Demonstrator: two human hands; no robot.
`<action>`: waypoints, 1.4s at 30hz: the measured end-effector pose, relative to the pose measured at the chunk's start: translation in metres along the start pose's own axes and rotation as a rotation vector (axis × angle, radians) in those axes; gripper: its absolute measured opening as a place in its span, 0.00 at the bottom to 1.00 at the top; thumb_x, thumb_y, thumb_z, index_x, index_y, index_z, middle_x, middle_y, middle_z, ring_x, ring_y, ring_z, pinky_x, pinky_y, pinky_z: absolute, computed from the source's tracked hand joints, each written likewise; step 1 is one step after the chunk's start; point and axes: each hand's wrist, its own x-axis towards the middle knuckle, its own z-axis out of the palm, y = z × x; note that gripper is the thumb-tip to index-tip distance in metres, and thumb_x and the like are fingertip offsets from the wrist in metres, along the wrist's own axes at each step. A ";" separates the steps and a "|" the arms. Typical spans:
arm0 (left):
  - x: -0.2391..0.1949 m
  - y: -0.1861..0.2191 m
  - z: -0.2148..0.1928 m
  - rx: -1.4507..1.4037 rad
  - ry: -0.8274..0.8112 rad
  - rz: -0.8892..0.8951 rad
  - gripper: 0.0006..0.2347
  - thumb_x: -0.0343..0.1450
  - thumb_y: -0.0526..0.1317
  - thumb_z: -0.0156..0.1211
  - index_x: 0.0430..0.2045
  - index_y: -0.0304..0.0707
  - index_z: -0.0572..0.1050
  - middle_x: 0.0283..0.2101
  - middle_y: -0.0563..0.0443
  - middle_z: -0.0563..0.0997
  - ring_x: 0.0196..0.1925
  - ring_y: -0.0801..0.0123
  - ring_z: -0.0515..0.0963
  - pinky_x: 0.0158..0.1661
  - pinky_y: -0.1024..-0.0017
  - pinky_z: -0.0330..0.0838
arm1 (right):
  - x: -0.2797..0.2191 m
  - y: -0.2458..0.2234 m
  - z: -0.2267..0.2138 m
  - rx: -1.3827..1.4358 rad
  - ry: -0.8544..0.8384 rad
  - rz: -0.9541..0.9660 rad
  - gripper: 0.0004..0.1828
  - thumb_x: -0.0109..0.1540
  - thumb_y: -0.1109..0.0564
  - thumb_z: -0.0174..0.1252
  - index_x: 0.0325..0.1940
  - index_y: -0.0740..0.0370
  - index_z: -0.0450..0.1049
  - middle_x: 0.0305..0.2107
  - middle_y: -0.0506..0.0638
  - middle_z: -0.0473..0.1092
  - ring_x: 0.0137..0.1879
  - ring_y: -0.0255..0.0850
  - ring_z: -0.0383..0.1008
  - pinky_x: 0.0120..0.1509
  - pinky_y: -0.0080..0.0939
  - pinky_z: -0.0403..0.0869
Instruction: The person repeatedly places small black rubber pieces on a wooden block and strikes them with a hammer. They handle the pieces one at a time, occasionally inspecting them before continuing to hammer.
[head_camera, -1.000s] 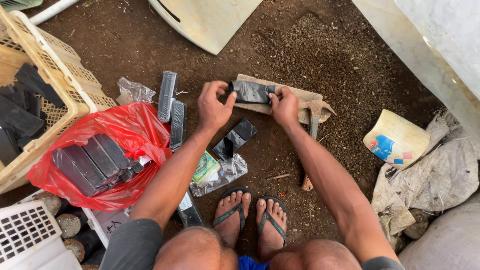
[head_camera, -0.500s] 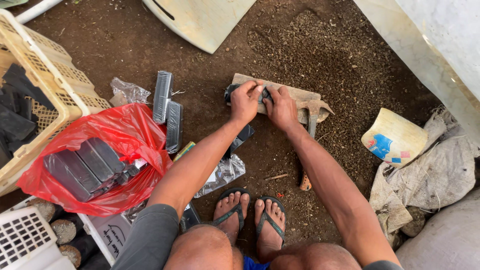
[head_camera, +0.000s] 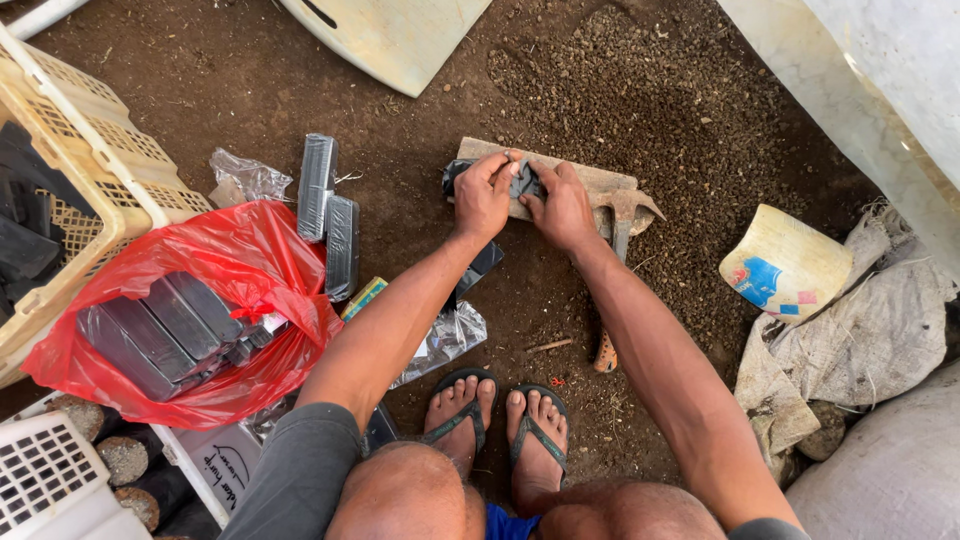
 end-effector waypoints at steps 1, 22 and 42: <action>0.001 0.000 -0.001 0.002 -0.001 0.004 0.07 0.73 0.33 0.63 0.43 0.31 0.81 0.44 0.44 0.86 0.39 0.70 0.86 0.39 0.73 0.79 | 0.001 0.000 0.000 -0.003 -0.012 0.013 0.32 0.57 0.57 0.72 0.65 0.61 0.72 0.42 0.62 0.68 0.46 0.58 0.74 0.50 0.55 0.74; -0.004 0.008 0.001 0.117 -0.027 0.039 0.08 0.74 0.36 0.62 0.44 0.34 0.81 0.42 0.44 0.86 0.39 0.65 0.86 0.38 0.69 0.80 | -0.006 0.007 -0.001 0.050 -0.040 0.024 0.40 0.54 0.59 0.72 0.69 0.64 0.65 0.43 0.59 0.68 0.46 0.51 0.74 0.50 0.51 0.77; -0.006 0.008 0.003 0.259 0.025 0.160 0.05 0.75 0.38 0.61 0.39 0.38 0.80 0.39 0.43 0.84 0.38 0.51 0.84 0.37 0.60 0.77 | -0.158 0.106 -0.008 0.768 0.015 0.696 0.10 0.66 0.52 0.60 0.43 0.59 0.69 0.19 0.46 0.71 0.21 0.36 0.71 0.25 0.36 0.71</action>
